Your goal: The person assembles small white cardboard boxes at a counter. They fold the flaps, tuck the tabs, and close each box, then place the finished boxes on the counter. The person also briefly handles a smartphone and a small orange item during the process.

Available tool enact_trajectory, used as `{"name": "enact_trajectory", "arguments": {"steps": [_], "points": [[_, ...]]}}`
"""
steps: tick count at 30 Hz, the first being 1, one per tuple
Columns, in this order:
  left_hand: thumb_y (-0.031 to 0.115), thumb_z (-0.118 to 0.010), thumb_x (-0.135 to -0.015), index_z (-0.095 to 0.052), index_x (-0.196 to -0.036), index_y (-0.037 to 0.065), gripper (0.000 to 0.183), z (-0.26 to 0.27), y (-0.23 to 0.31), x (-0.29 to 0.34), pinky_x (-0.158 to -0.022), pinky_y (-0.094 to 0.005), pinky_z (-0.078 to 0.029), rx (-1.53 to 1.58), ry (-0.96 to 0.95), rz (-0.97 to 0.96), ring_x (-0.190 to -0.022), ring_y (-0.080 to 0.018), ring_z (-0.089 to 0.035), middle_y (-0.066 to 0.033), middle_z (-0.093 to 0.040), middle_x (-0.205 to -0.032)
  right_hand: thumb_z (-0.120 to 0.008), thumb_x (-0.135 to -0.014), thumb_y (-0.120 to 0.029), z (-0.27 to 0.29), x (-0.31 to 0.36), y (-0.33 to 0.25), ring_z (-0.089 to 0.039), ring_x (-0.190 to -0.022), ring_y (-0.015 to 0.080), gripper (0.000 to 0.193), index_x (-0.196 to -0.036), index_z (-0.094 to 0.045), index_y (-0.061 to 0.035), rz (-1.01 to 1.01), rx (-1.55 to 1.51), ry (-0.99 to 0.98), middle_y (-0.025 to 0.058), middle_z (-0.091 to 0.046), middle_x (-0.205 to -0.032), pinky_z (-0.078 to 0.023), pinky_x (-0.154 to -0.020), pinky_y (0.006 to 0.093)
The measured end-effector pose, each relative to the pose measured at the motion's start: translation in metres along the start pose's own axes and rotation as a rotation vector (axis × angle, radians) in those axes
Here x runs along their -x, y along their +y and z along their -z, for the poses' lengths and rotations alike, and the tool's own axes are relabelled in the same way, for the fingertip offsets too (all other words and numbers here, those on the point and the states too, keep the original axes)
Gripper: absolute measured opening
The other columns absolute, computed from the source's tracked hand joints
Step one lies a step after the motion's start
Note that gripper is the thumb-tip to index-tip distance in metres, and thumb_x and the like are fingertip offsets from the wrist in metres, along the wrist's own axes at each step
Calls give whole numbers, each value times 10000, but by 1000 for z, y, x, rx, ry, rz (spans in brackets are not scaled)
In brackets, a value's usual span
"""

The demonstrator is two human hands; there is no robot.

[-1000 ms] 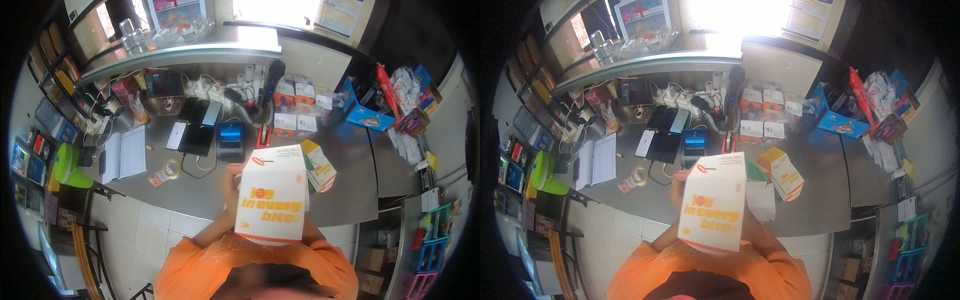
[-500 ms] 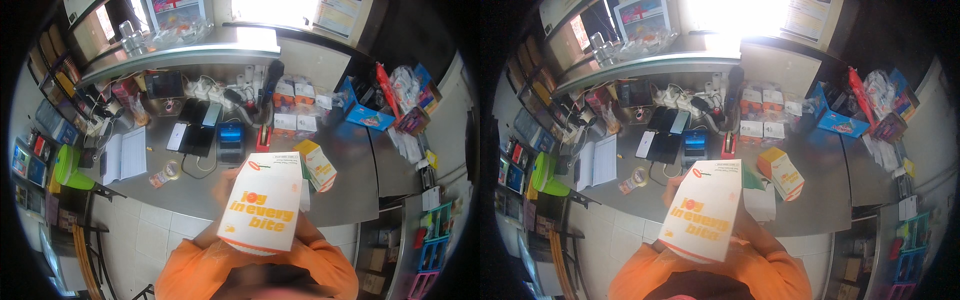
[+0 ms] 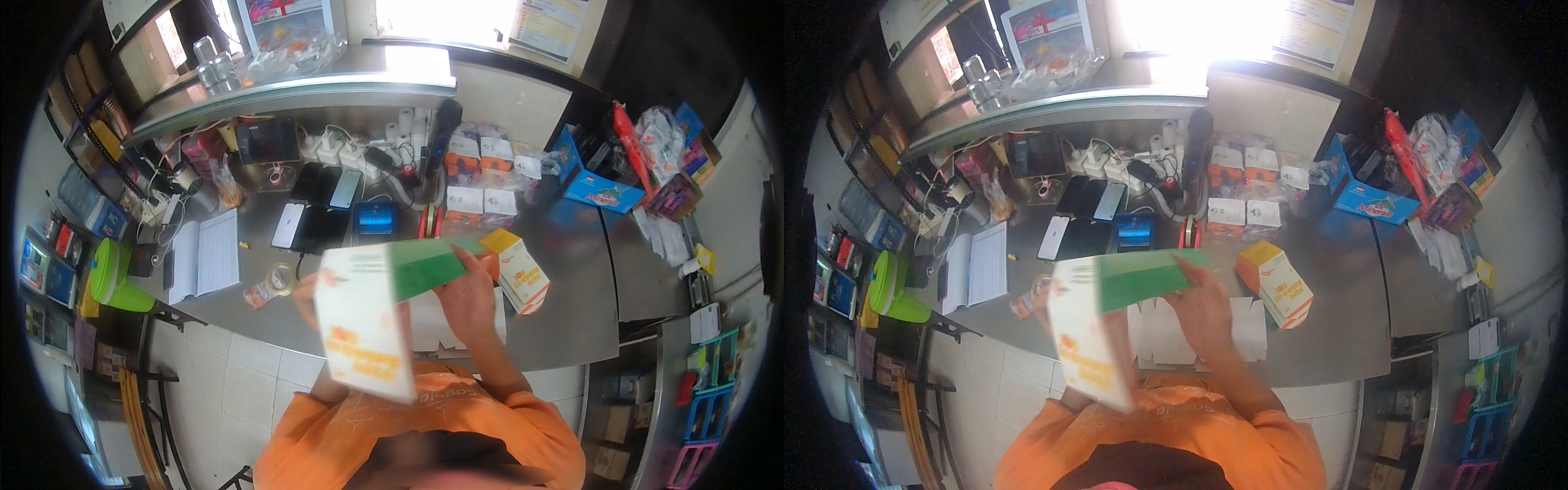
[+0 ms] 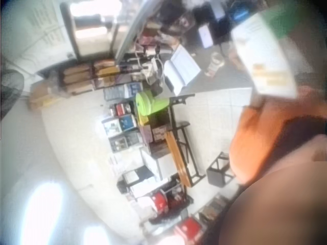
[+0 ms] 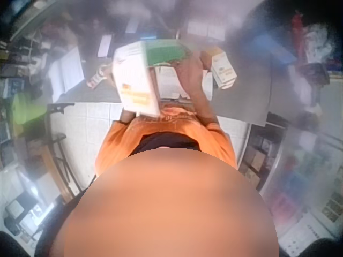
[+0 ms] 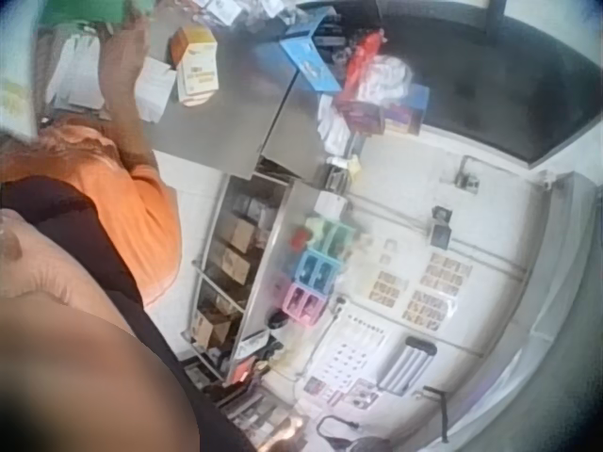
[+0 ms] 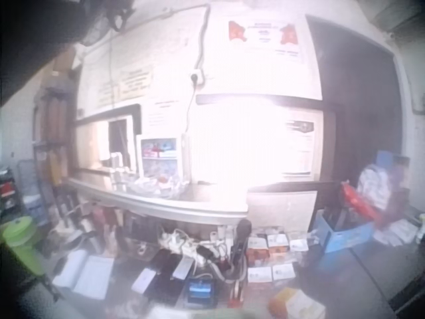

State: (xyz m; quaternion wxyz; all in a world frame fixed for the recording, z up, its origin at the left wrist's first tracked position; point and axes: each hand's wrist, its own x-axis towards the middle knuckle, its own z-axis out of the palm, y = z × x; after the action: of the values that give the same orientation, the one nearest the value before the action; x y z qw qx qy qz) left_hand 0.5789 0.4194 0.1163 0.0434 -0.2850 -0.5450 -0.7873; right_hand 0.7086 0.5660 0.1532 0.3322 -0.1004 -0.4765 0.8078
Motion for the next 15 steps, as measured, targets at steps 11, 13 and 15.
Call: {"name": "enact_trajectory", "arguments": {"steps": [11, 13, 15], "points": [[124, -729, -819, -667, -1162, 73, 352, 18, -3, -59, -997, -368, -459, -508, -495, -242, -1161, -285, -593, -138, -601, -1296, -537, -1005, -182, 5, -18, -28, -625, -920, 125, 300, -1191, -594, 47, 133, 66, 242, 90, -666, -1034, -498, -815, 286], [103, -738, -759, -660, -1178, 91, 426, 7, 5, -58, -1037, -440, -428, -513, -478, -363, -1227, -293, -539, -102, -605, -1285, -529, -1008, -172, 4, -15, -24, -619, -876, 113, 278, -1153, -611, 51, 214, 316, 273, 87, -676, -966, -490, -781, 272], [119, -725, -769, -679, -1146, 105, 379, -11, 8, -41, -1054, -461, -407, -597, -647, -596, -1243, -266, -524, -93, -595, -1310, -517, -1013, -163, -3, -9, -18, -608, -841, 104, 257, -1114, -624, 48, 246, 648, 236, 89, -681, -914, -481, -752, 264]]}}
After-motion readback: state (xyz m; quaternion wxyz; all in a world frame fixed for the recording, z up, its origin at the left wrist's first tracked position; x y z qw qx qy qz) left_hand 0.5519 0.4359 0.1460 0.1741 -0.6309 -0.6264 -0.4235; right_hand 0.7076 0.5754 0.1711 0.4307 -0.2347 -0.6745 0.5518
